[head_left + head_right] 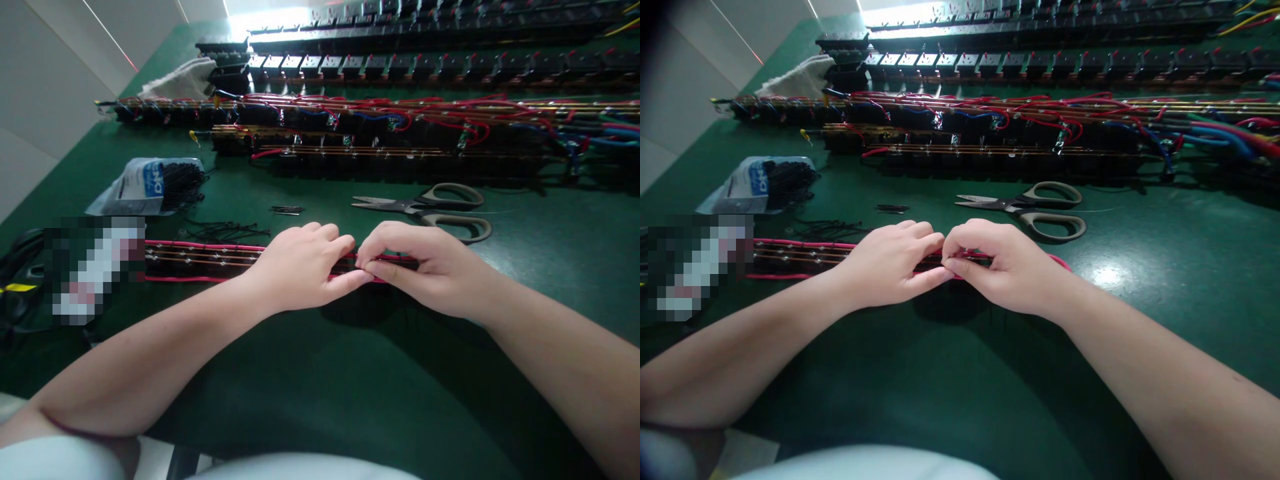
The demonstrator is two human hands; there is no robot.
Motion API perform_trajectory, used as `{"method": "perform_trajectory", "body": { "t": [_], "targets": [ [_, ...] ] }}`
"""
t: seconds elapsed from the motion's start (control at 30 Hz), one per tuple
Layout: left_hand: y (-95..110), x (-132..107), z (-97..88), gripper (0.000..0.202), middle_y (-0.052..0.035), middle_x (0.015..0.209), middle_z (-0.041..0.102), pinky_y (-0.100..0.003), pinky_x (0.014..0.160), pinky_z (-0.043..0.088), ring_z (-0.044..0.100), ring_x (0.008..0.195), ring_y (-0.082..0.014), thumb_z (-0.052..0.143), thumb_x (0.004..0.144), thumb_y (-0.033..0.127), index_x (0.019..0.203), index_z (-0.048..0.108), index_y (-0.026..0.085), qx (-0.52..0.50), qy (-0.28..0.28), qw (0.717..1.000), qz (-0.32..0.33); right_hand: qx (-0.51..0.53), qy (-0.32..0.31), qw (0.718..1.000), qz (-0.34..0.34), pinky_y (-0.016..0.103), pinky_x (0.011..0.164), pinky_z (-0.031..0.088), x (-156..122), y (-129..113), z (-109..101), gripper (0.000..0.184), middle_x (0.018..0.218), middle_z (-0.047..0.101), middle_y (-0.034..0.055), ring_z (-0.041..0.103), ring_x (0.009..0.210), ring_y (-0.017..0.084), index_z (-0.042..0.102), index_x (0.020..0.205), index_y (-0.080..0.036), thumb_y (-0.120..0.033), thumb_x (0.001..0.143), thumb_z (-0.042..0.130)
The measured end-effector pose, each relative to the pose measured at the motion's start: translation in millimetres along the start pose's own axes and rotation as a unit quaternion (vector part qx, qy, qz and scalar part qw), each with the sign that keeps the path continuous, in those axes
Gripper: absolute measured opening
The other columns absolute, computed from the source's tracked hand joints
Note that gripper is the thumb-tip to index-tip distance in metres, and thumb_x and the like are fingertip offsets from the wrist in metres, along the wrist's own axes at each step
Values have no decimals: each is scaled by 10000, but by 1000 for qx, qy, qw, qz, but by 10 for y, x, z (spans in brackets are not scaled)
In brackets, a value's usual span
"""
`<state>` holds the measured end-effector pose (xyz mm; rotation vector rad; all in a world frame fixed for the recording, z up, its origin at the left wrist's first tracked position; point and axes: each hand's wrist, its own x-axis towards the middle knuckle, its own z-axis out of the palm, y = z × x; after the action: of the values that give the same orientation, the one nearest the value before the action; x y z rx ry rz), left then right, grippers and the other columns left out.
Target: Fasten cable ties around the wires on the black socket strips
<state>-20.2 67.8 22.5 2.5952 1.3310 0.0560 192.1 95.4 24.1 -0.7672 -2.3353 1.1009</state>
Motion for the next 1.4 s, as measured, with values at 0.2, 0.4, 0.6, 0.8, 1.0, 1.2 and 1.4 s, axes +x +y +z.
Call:
{"method": "perform_trajectory", "body": {
  "t": [0.2, 0.4, 0.6, 0.8, 1.0, 1.2, 1.4],
  "targets": [
    [5, -1, -2, 463, -41, 922, 618, -331, 634, 397, 596, 848, -225, 349, 1001, 583, 1050, 620, 212, 1, 0, 1000, -4, 5, 9, 1000, -10, 322, 702, 484, -6, -23, -6, 115, 812, 682, 44, 615, 757, 190, 661, 848, -206, -258, 932, 602],
    [8, 3, -8, 474, -41, 935, 623, -326, 636, 400, 598, 854, -222, 352, 998, 590, 1069, 628, 211, 1, -5, 1000, -7, 14, 14, 1000, -1, 321, 696, 491, -8, -26, -18, 128, 812, 684, 46, 622, 762, 193, 666, 847, -210, -270, 936, 596],
    [6, 4, -9, 471, -43, 933, 623, -325, 627, 392, 598, 856, -225, 363, 996, 590, 1075, 630, 210, 4, -5, 1000, -3, 18, 13, 1000, 2, 320, 708, 496, -8, -20, -13, 125, 846, 692, 48, 632, 785, 191, 670, 874, -208, -269, 945, 588],
    [5, -2, -2, 480, -48, 927, 613, -323, 629, 378, 592, 857, -231, 349, 1001, 599, 1089, 625, 216, 11, 1, 1000, 2, 9, 18, 1000, 3, 313, 703, 490, -9, -24, -10, 128, 844, 682, 44, 626, 780, 185, 658, 872, -203, -273, 948, 584],
    [-12, 1, 7, 587, -51, 907, 601, -326, 635, 367, 584, 845, -232, 231, 1016, 646, 1054, 621, 208, 18, 4, 1000, 7, -39, 14, 999, 5, 311, 668, 474, 3, -15, 5, 110, 823, 676, 36, 612, 746, 180, 640, 860, -203, -254, 937, 580],
    [-7, 2, 11, 567, -47, 897, 601, -323, 622, 370, 584, 828, -227, 259, 1011, 647, 1022, 618, 209, 13, 5, 1000, 2, -38, -8, 999, -3, 343, 709, 484, 13, -24, -4, 123, 835, 685, 49, 612, 773, 202, 646, 855, -212, -278, 931, 575],
    [3, 4, -7, 546, -59, 921, 612, -314, 638, 395, 593, 849, -232, 277, 1011, 628, 1043, 619, 203, 20, -3, 1000, 0, -33, -3, 999, -4, 366, 727, 492, 11, -24, -8, 107, 839, 688, 54, 617, 787, 215, 642, 852, -226, -279, 925, 584]
  ]
}}
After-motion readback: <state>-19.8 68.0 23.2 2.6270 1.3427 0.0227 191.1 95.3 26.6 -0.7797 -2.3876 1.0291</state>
